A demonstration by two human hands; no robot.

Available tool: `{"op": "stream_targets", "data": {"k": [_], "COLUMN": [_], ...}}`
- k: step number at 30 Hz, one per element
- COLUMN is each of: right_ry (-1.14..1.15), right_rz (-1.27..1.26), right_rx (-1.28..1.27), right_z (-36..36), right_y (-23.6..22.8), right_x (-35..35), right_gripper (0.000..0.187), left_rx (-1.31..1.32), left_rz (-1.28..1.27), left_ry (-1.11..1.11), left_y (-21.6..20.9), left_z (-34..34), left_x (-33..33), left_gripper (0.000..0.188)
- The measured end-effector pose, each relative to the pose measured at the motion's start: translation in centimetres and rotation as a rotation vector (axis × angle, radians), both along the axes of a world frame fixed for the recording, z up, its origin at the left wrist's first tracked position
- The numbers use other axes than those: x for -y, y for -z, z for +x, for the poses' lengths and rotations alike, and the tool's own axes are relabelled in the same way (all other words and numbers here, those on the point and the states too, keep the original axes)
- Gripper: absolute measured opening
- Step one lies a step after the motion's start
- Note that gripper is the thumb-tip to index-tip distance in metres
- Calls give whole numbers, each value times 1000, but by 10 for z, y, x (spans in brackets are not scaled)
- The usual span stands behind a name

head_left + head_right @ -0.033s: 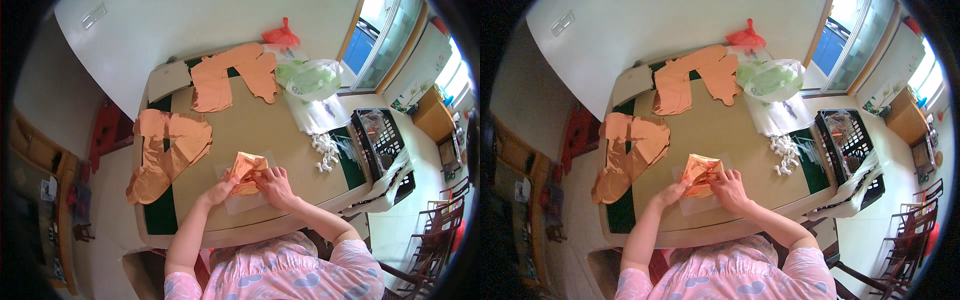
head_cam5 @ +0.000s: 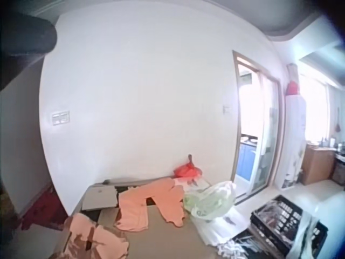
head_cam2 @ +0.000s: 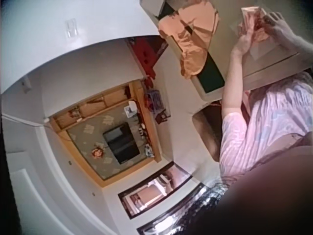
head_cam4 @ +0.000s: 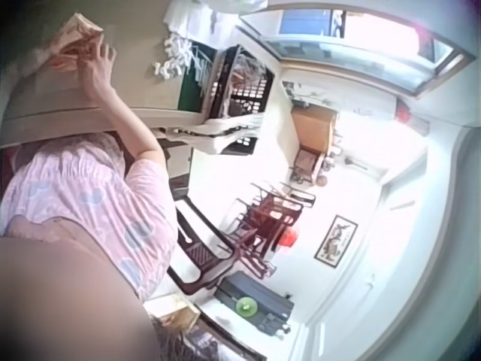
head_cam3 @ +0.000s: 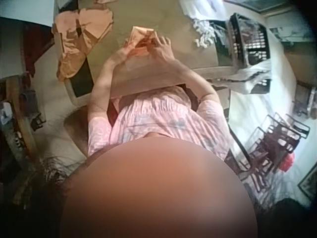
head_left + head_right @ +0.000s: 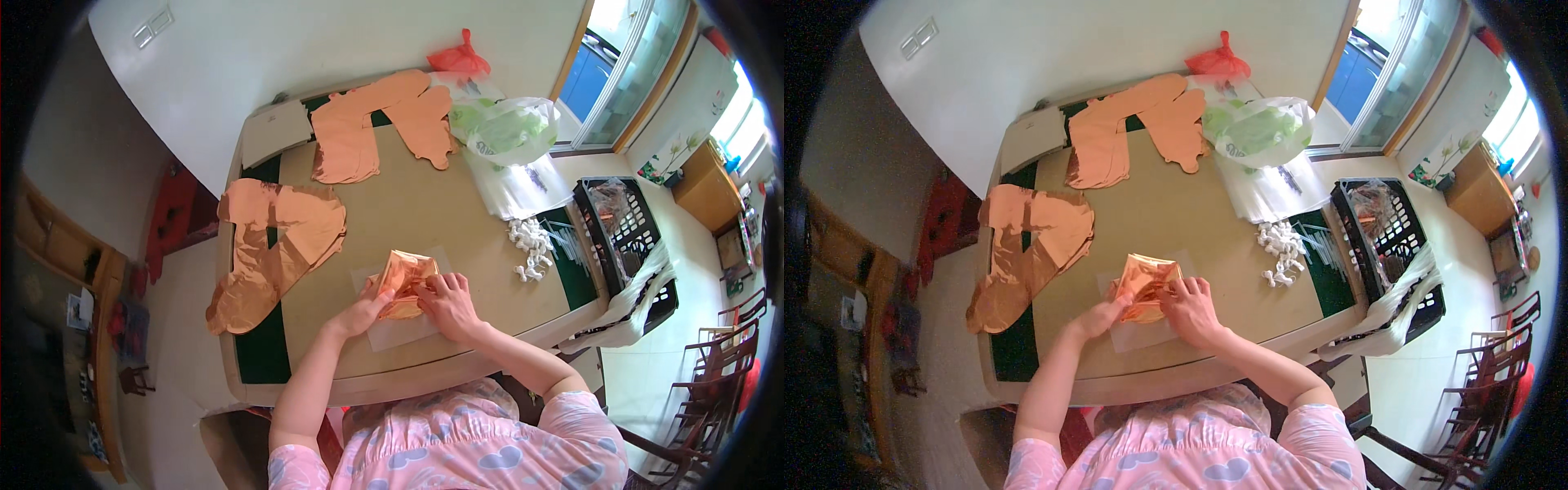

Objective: Folding and placing foil balloons into plastic sleeves with cardboard inserts.

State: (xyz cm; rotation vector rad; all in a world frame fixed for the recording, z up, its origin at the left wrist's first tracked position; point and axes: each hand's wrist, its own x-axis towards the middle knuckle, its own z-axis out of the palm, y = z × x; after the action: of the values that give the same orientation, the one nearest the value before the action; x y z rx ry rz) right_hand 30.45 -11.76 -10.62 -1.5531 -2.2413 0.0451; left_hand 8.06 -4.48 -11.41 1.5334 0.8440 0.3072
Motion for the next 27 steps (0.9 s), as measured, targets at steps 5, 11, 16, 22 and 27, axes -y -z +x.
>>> {"op": "stream_targets", "data": {"k": [5,11,16,22,27], "right_ry": [52,342,813,382,125], "right_rz": [24,110,-1,110,179], "right_rx": [-52,-121,207,-173,-178], "right_z": [3,66,127,85,4], "right_y": [5,-1,-1,6,8], "right_x": [4,21,34,17,-14], "right_gripper": [39,29,22,10,12], "left_rx": [-275,-309,-306,-272,-250], "left_rz": [674,792,750,723,675], "left_ry": [26,29,28,15,1], "left_y": [5,14,9,11,8], "left_z": [18,19,18,17,16], "left_x": [25,26,26,25,23], "left_gripper": [59,54,54,54,60]}}
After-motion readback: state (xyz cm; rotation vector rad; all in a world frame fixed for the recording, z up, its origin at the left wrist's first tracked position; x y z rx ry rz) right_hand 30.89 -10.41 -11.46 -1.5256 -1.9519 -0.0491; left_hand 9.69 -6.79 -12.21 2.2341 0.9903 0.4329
